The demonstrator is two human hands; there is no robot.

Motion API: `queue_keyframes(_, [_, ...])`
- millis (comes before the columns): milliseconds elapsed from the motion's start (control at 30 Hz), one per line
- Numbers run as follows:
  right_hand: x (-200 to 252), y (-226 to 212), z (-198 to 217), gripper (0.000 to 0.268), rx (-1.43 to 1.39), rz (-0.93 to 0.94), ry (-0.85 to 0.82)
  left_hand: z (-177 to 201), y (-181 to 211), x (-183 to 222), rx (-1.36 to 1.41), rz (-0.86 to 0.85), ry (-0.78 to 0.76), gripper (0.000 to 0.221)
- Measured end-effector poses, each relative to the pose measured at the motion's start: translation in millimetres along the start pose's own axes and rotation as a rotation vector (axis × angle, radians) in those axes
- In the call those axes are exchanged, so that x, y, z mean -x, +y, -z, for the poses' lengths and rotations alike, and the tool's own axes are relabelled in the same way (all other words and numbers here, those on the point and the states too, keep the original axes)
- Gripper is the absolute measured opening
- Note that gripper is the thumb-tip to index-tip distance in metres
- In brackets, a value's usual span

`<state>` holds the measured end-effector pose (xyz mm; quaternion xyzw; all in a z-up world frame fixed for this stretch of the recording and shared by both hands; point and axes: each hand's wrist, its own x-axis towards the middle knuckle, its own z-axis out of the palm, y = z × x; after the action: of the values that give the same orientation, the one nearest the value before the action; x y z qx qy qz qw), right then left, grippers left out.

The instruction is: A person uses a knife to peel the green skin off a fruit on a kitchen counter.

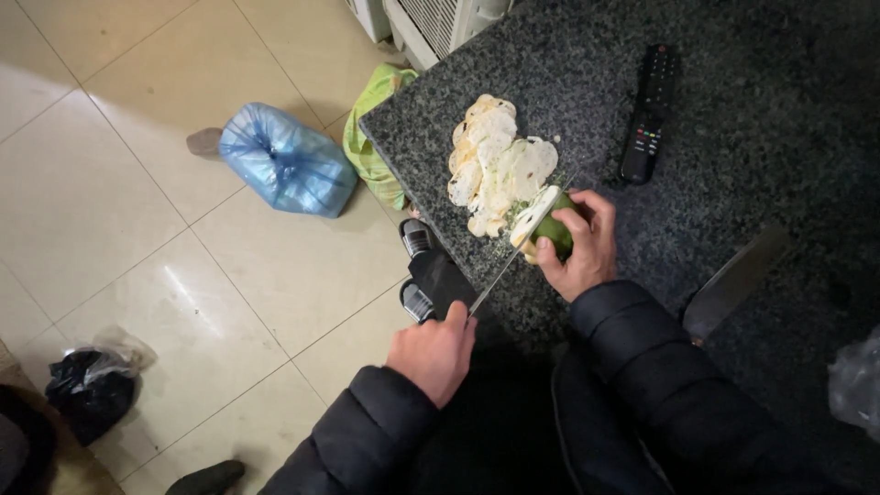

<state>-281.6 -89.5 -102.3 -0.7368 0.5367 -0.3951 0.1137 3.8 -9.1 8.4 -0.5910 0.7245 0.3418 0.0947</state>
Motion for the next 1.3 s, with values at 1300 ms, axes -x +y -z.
queue_keyframes(1300, [8,15,-7,0.032,-0.003,0.014,0.007,-46,-12,-15,-0.083,0.058,0.111,0.029])
